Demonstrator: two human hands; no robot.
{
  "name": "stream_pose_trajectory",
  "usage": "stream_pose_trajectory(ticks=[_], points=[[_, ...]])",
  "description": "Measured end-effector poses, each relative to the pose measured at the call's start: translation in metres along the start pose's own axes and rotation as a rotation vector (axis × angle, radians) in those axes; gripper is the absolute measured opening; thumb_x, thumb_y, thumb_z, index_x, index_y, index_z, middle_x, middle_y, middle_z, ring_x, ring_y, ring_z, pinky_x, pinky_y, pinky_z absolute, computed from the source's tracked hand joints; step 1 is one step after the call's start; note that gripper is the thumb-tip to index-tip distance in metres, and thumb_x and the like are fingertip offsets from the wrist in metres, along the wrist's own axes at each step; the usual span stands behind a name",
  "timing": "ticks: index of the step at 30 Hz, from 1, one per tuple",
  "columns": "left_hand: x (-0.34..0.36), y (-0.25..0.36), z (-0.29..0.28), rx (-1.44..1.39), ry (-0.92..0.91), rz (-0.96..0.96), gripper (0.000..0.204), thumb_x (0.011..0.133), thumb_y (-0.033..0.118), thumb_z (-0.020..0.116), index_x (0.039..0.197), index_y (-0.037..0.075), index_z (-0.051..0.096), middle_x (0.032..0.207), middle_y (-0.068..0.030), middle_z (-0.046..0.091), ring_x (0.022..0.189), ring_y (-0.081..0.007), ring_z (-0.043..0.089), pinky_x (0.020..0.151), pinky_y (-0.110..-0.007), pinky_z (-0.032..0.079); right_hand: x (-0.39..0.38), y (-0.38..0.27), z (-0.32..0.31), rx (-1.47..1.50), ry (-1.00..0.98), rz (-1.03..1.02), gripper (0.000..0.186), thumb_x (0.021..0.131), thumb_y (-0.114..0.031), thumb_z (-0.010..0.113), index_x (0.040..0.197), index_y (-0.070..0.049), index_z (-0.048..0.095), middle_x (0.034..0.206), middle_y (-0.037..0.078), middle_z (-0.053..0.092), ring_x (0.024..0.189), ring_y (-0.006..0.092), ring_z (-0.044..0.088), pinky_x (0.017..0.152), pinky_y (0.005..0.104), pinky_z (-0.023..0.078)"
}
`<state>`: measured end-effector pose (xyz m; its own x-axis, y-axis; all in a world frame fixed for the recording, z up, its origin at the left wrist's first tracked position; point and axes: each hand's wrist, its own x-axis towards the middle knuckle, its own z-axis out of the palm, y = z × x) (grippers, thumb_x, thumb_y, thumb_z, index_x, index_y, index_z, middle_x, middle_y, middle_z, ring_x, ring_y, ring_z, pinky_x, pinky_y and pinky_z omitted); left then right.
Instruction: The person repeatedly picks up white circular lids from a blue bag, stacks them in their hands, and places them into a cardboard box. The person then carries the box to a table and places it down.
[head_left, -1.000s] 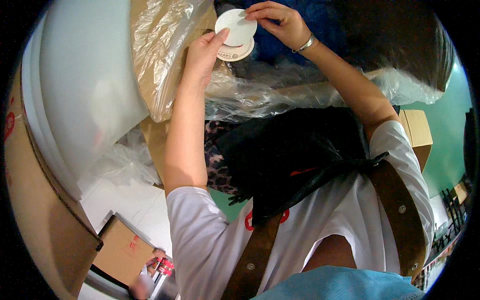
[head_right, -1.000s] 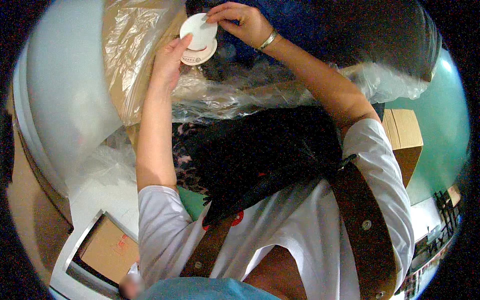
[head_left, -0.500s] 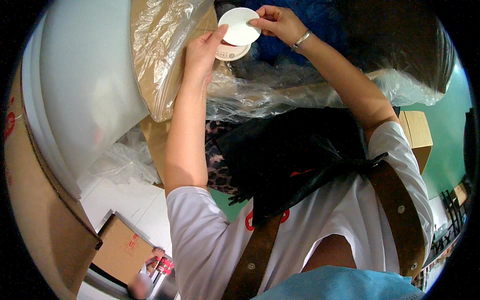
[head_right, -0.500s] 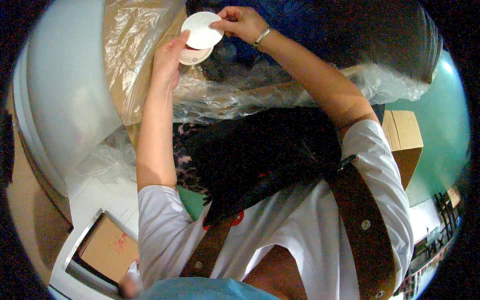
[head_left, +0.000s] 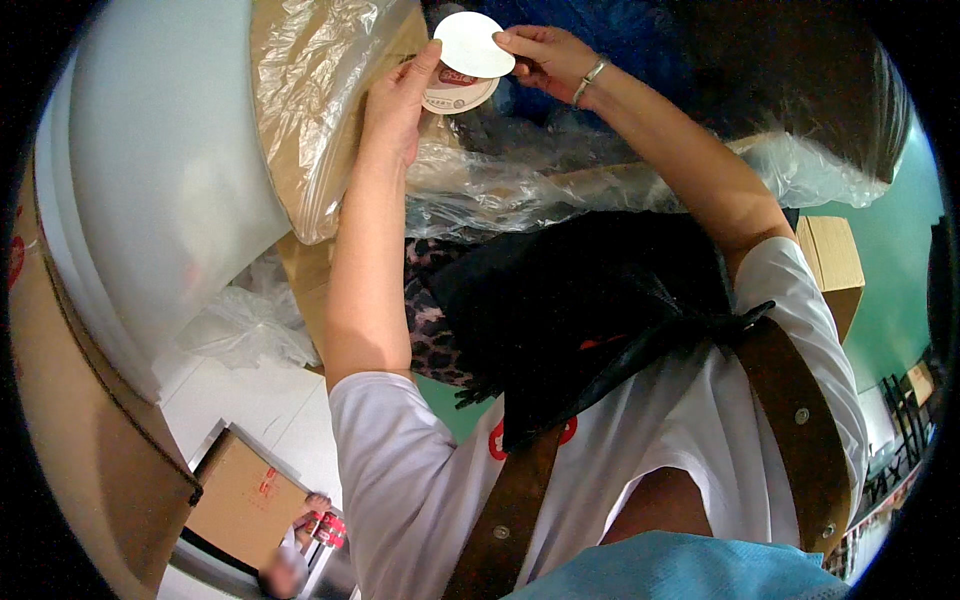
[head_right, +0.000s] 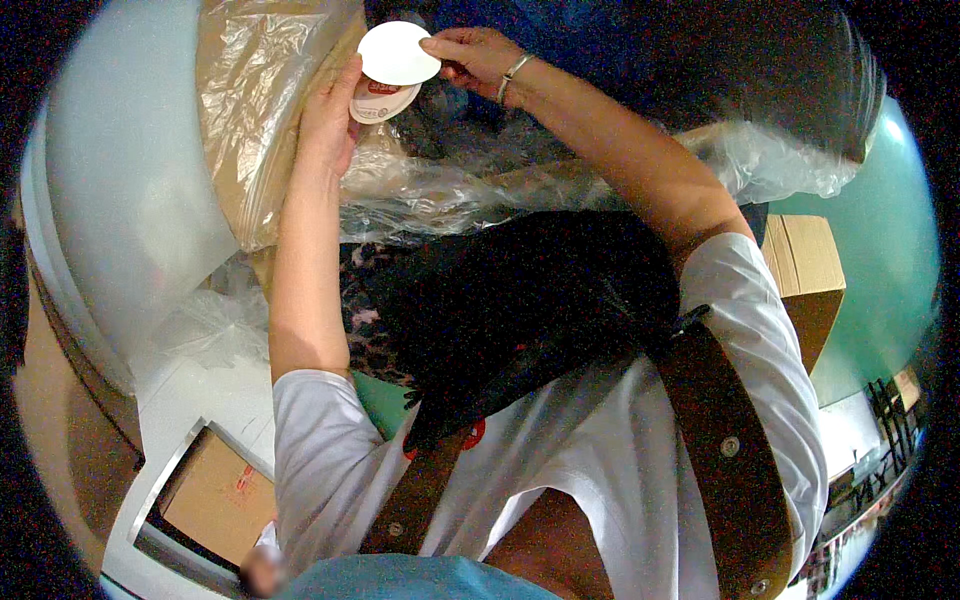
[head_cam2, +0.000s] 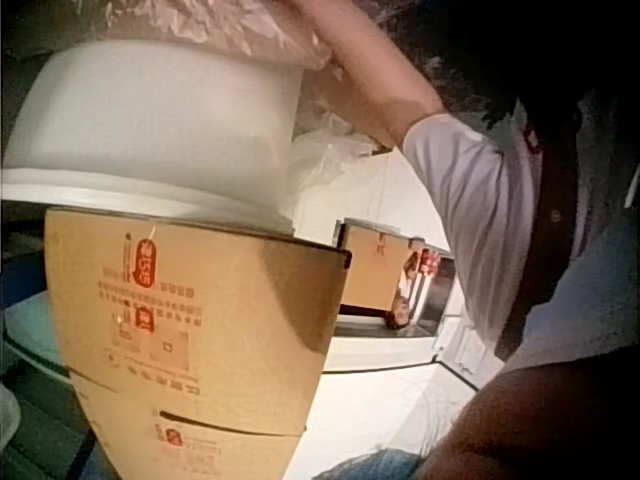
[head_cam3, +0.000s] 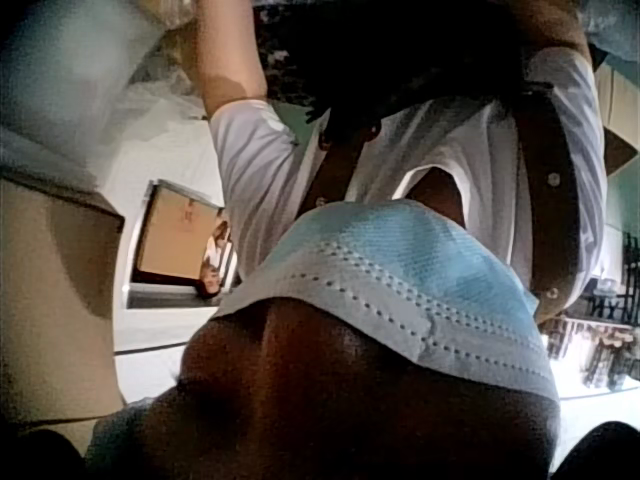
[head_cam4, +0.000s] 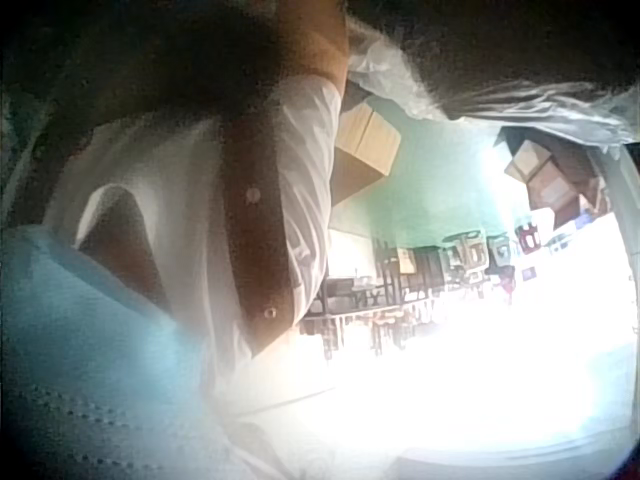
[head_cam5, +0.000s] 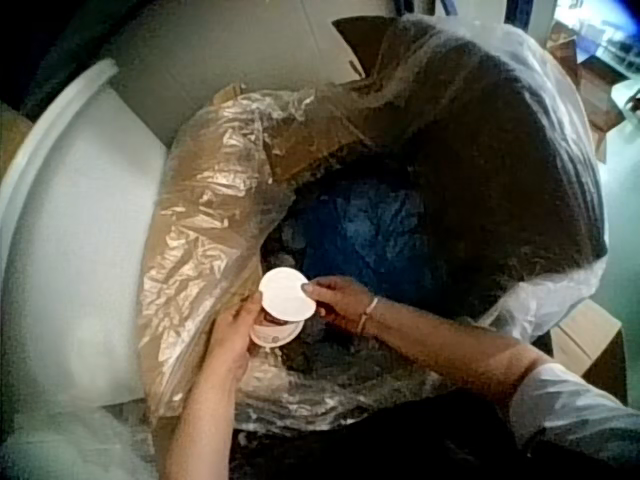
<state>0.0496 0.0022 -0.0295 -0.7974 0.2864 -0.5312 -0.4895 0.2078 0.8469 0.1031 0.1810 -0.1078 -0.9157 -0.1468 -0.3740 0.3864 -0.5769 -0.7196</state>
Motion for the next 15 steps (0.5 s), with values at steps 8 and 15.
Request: stream_pose_trajectory(ticks=[8, 15], points=[[-0.002, 0.001, 0.001, -0.080, 0.015, 0.056, 0.050, 0.076, 0.040, 0.067, 0.099, -0.003, 0.057, 0.094, -0.0100, 0.061, 0.086, -0.0148, 0.056, 0.075, -0.027, 0.043, 0.006, 0.009, 0.005, 0.177, -0.083, 0.035, 0.024, 0.085, -0.032, 0.057, 0.091, -0.009, 0.058, 0.073, -0.005, 0.054, 0.059, 0.0036, 0.046, 0.050, 0.0186, 0.037], [-0.001, 0.002, 0.003, -0.080, 0.035, 0.053, 0.048, 0.078, 0.039, 0.064, 0.102, -0.001, 0.056, 0.096, -0.0096, 0.060, 0.086, -0.0159, 0.057, 0.074, -0.028, 0.046, 0.007, 0.014, 0.022, 0.211, 0.002, 0.028, 0.024, 0.085, -0.030, 0.057, 0.098, -0.010, 0.058, 0.075, -0.003, 0.055, 0.061, 0.0062, 0.046, 0.053, 0.0195, 0.038]])
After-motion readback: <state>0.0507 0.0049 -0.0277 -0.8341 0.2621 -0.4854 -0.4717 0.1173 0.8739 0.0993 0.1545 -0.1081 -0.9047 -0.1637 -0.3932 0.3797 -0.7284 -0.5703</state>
